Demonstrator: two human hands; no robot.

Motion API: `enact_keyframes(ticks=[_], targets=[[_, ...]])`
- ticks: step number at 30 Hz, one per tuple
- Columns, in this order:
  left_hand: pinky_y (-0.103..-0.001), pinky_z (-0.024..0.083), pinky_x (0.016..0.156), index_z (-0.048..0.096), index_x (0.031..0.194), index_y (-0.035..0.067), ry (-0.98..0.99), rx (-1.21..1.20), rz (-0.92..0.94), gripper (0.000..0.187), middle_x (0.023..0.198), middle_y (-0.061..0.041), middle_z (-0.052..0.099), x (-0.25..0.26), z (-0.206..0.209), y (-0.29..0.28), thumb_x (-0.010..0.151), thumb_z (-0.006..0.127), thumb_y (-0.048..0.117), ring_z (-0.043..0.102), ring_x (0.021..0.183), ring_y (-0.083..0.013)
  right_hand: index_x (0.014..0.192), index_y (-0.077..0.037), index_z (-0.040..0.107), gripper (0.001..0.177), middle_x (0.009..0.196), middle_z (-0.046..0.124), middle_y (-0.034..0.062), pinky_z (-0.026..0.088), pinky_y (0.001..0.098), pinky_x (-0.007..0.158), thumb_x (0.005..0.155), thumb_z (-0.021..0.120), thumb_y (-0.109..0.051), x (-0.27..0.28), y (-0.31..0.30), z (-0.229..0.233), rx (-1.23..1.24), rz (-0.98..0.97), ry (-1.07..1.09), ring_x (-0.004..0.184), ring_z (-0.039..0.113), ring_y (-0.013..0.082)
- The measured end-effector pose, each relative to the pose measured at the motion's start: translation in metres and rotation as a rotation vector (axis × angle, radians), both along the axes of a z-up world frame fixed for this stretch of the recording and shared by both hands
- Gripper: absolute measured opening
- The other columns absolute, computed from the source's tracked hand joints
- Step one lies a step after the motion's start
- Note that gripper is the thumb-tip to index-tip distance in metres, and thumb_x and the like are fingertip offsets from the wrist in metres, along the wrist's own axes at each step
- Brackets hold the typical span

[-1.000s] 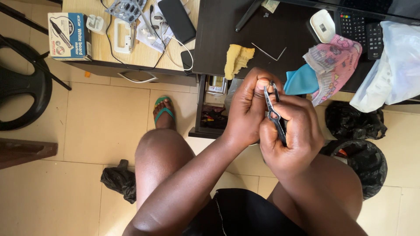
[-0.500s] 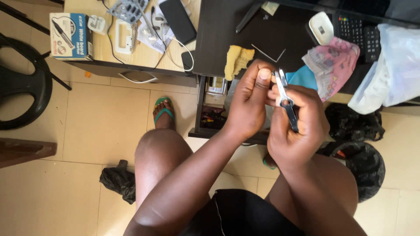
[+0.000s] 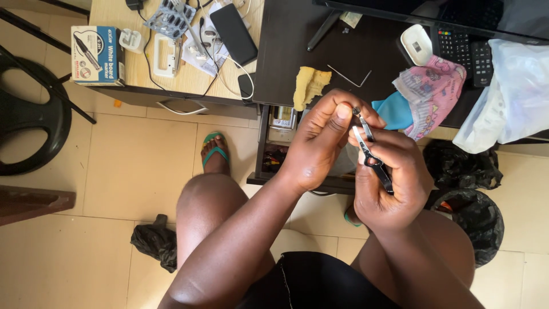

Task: Cleaning and inspecting small mechanical parts using tweezers and a sponge.

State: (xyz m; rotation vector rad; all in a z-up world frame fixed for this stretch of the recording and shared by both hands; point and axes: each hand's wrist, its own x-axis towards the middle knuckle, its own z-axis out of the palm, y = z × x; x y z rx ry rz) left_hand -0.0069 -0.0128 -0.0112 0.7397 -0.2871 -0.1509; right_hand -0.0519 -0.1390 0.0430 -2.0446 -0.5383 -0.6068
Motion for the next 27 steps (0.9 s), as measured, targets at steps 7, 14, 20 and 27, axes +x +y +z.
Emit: enact_keyframes(ticks=[7, 14, 20, 27], targets=[[-0.039, 0.050, 0.108, 0.057, 0.120, 0.005, 0.113, -0.152, -0.034, 0.026, 0.122, -0.015, 0.069, 0.002, -0.002, 0.001, 0.118, 0.048, 0.029, 0.064, 0.112, -0.0193, 0.121, 0.004, 0.056, 0.015, 0.118, 0.069, 0.0187, 0.059, 0.0349, 0.097, 0.107, 0.053, 0.002, 0.000, -0.012, -0.002, 0.319, 0.077, 0.240, 0.105, 0.071, 0.0244], [-0.040, 0.051, 0.108, 0.056, 0.115, 0.004, 0.114, -0.183, -0.045, 0.026, 0.127, -0.021, 0.069, -0.006, 0.005, 0.001, 0.119, 0.050, 0.030, 0.066, 0.113, -0.0220, 0.121, 0.004, 0.060, 0.011, 0.116, 0.070, 0.0220, 0.060, 0.0427, 0.097, 0.113, 0.053, 0.001, 0.002, -0.040, -0.015, 0.986, 0.297, 0.563, 0.103, 0.072, 0.0290], [-0.044, 0.054, 0.110, 0.055, 0.118, 0.004, 0.119, -0.116, -0.018, 0.025, 0.130, -0.022, 0.068, -0.011, 0.013, -0.017, 0.118, 0.048, 0.028, 0.069, 0.119, -0.0276, 0.117, 0.005, 0.061, 0.009, 0.113, 0.071, 0.0225, 0.061, 0.0432, 0.095, 0.112, 0.055, 0.001, -0.003, -0.056, -0.003, 0.980, 0.233, 0.601, 0.101, 0.073, 0.0303], [-0.043, 0.055, 0.106, 0.054, 0.115, 0.004, 0.123, -0.008, 0.010, 0.024, 0.131, -0.023, 0.068, -0.030, 0.036, -0.090, 0.115, 0.045, 0.026, 0.069, 0.120, -0.0302, 0.112, 0.005, 0.062, 0.008, 0.107, 0.073, 0.0190, 0.066, 0.0439, 0.091, 0.106, 0.057, 0.001, -0.025, -0.104, 0.049, 0.794, -0.040, 0.551, 0.099, 0.076, 0.0308]])
